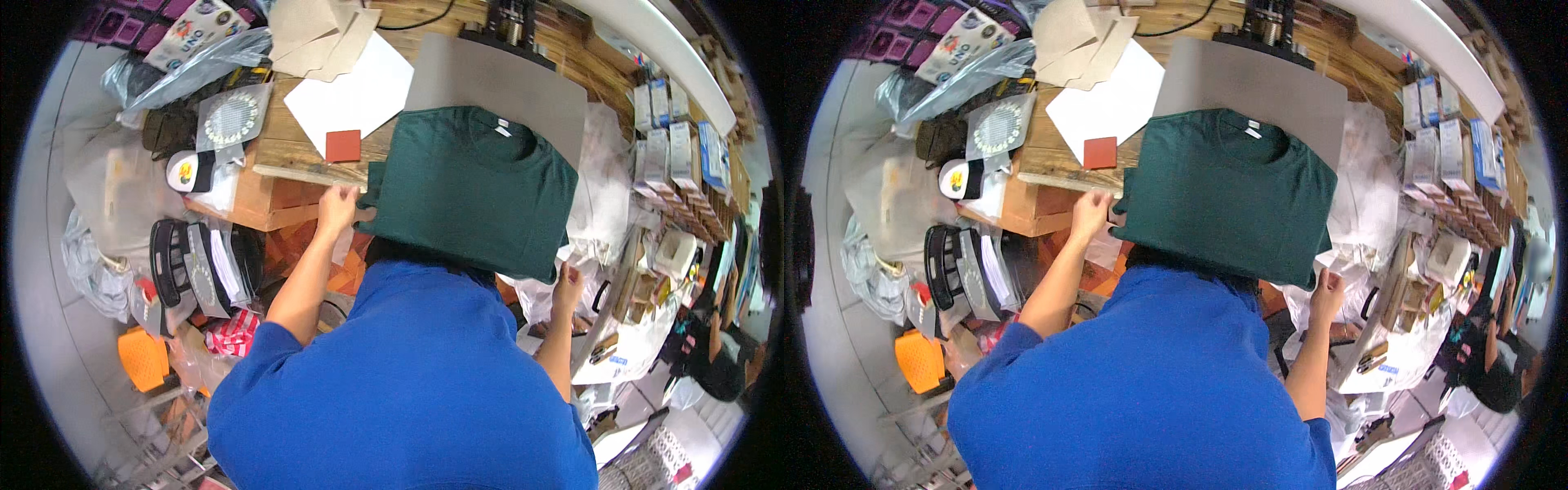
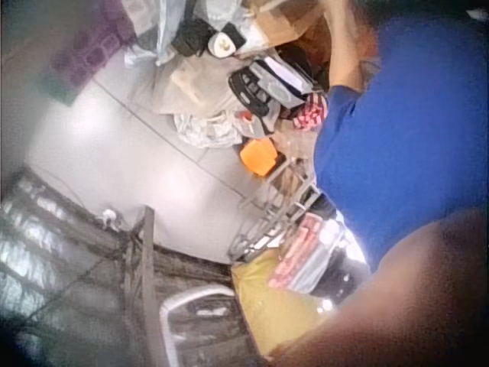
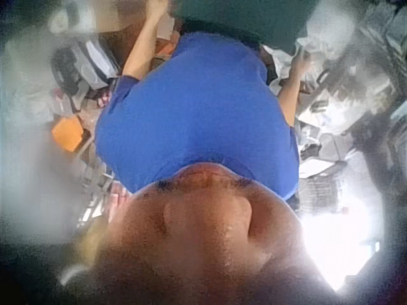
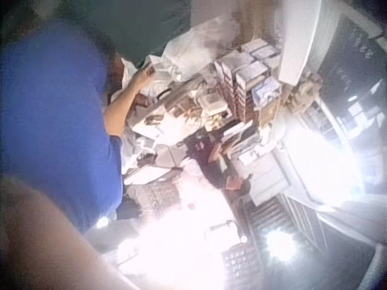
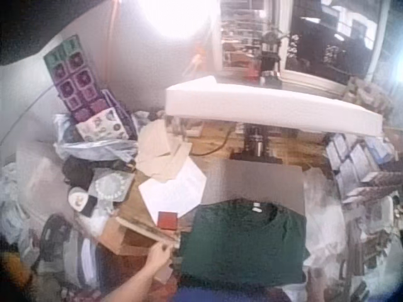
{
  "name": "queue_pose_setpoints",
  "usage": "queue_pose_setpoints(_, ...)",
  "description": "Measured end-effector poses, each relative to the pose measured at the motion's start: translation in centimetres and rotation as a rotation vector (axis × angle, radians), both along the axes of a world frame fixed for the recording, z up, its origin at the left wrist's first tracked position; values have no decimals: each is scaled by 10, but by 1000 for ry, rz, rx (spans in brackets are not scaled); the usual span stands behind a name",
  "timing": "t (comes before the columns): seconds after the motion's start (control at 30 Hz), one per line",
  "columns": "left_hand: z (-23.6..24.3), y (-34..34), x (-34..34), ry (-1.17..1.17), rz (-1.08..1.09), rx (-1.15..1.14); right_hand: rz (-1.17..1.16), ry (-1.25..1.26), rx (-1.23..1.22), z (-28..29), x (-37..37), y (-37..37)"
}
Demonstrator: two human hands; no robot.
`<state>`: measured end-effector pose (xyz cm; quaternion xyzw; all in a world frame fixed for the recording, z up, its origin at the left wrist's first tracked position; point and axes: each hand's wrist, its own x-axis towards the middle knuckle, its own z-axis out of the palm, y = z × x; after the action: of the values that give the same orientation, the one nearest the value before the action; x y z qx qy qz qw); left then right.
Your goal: The person trims a design film using scissors and aligns it onto a grey t-shirt by hand on a heat press machine. They press the machine down, remove the t-shirt, and then position a green t-shirt and another design film to repeat the process.
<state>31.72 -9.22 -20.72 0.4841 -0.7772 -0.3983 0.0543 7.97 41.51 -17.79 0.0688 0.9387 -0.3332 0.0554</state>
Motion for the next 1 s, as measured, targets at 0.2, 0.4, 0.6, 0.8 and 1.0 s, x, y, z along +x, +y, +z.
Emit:
queue_pose_setpoints(0.2,0,-57,-65,-328,80,-407,435,560,116,49,-54,-106)
queue_pose_setpoints(0.4,14,-104,-83,-626,-422,-484,621,606,154,69,-118,-254)
queue_pose_setpoints(0.6,4,-160,-79,149,-212,-258,844,371,378,84,-129,-291)
queue_pose_setpoints(0.8,110,-49,-248,692,-437,-316,976,113,329,87,-145,-292)
queue_pose_setpoints(1.0,103,9,-353,412,-809,97,1102,273,134,88,-154,-280)
